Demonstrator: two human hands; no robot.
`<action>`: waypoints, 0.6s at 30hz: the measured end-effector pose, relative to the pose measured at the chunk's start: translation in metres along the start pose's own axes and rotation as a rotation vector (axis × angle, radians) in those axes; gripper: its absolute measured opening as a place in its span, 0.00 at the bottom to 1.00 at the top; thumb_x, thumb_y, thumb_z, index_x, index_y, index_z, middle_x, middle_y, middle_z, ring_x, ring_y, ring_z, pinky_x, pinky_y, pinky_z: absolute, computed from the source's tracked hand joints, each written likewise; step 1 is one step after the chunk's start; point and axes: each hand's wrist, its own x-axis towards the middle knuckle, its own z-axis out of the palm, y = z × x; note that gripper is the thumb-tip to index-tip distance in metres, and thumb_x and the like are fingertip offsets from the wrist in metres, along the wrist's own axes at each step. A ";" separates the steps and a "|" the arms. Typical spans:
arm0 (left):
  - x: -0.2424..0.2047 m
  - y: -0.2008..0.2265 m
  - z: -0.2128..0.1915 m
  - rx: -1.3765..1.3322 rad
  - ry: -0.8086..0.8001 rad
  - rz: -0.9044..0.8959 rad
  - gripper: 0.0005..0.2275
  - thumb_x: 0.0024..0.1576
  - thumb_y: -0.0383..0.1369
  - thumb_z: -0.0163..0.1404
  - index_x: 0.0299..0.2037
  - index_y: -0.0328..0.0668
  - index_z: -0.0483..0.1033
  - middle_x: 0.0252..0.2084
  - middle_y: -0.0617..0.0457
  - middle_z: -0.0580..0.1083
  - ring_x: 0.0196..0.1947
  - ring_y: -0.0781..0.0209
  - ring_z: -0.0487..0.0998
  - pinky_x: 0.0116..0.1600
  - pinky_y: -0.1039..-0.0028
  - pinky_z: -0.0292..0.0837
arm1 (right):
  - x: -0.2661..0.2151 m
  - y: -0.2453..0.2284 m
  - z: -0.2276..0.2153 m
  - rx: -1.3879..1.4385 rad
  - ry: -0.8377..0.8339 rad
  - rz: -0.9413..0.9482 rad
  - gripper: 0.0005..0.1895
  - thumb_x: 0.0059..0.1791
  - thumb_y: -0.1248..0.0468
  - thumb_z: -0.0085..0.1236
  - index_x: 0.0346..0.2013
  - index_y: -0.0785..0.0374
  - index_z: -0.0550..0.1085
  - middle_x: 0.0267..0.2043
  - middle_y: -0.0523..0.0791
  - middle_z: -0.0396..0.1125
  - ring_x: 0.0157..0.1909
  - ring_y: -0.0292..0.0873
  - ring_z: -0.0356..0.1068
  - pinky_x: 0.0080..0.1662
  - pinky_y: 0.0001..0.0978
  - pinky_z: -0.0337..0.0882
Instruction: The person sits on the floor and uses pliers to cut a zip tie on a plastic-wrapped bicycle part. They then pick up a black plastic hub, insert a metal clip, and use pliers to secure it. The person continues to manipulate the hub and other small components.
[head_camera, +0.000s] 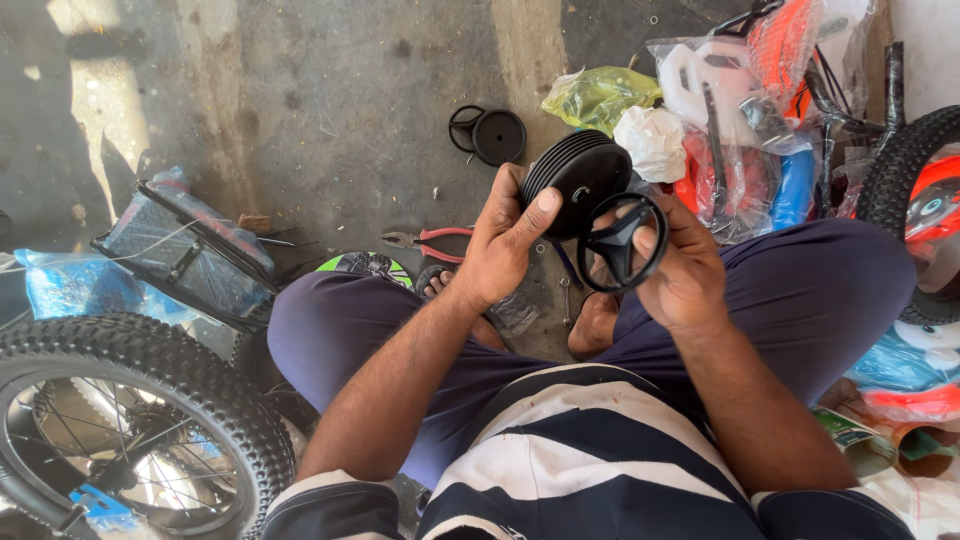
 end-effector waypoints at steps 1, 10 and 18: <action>-0.001 -0.001 0.001 0.010 -0.013 0.008 0.13 0.69 0.42 0.48 0.48 0.41 0.63 0.40 0.58 0.66 0.41 0.73 0.63 0.49 0.77 0.64 | -0.001 0.006 0.002 -0.013 0.052 -0.006 0.12 0.60 0.67 0.53 0.58 0.69 0.72 0.53 0.53 0.72 0.52 0.42 0.75 0.57 0.34 0.76; -0.005 0.005 0.011 0.147 -0.131 0.155 0.22 0.68 0.46 0.47 0.59 0.34 0.58 0.62 0.52 0.66 0.60 0.66 0.67 0.65 0.69 0.66 | 0.001 0.024 0.025 -0.026 0.315 -0.094 0.06 0.59 0.67 0.54 0.50 0.62 0.69 0.47 0.48 0.73 0.47 0.41 0.75 0.49 0.35 0.76; -0.006 0.002 0.009 -0.055 -0.091 0.028 0.26 0.58 0.35 0.60 0.58 0.34 0.57 0.55 0.45 0.67 0.58 0.62 0.69 0.64 0.64 0.68 | 0.001 0.014 0.046 -1.079 0.211 -0.313 0.20 0.51 0.74 0.66 0.55 0.66 0.70 0.50 0.48 0.70 0.48 0.39 0.76 0.47 0.33 0.79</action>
